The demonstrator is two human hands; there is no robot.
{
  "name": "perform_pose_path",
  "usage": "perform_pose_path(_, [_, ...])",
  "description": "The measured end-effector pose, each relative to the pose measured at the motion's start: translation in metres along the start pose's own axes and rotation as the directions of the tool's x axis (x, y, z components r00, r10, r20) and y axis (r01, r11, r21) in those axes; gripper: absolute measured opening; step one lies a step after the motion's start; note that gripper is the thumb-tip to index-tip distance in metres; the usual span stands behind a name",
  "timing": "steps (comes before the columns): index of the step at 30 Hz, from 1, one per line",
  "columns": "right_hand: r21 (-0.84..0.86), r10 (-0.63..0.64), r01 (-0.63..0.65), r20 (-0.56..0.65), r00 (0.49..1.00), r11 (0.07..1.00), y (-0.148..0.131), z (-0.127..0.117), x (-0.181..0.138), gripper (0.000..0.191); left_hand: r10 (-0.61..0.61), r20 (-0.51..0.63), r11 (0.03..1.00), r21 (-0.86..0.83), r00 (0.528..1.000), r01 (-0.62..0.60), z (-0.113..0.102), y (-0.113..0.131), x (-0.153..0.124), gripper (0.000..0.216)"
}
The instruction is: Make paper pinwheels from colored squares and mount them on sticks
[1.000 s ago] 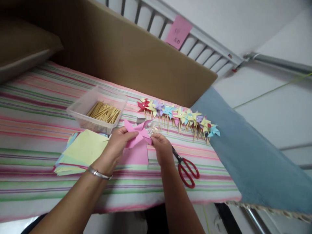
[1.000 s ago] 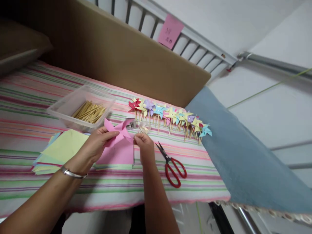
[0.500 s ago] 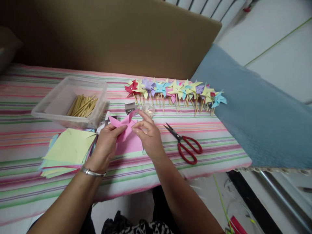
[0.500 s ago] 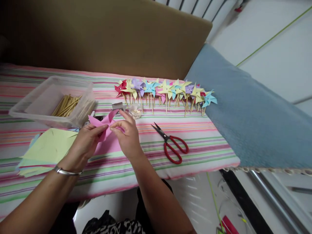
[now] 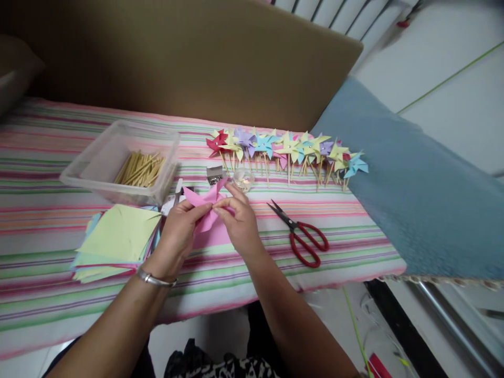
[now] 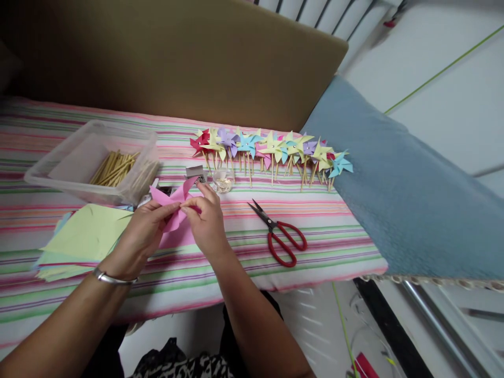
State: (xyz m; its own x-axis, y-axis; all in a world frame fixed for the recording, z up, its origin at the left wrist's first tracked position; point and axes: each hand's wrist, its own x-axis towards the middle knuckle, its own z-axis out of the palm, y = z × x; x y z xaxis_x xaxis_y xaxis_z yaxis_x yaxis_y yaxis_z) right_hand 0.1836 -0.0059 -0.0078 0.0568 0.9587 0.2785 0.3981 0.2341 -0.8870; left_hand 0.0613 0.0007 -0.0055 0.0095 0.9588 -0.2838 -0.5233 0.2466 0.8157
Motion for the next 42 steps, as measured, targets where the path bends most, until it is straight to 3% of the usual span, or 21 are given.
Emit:
perform_pose_path(11, [0.090, 0.070, -0.069, -0.006, 0.998, 0.994, -0.0055, -0.0039, 0.0002, 0.002, -0.009, -0.045, 0.999, 0.053, 0.999, 0.012, -0.0001, -0.0004, -0.0001, 0.017])
perform_pose_path(33, [0.261, 0.160, -0.176, 0.082, 0.984, 0.949, -0.0034, -0.0080, 0.0019, 0.005, 0.052, 0.086, 0.980, 0.187, 0.995, -0.067, -0.0049, -0.0015, 0.0005, 0.009])
perform_pose_path(42, [0.397, 0.252, -0.282, 0.129, 0.959, 0.873, 0.0016, -0.0071, 0.0000, 0.009, 0.047, 0.079, 0.972, 0.224, 0.996, -0.063, -0.0026, -0.0013, -0.0018, 0.009])
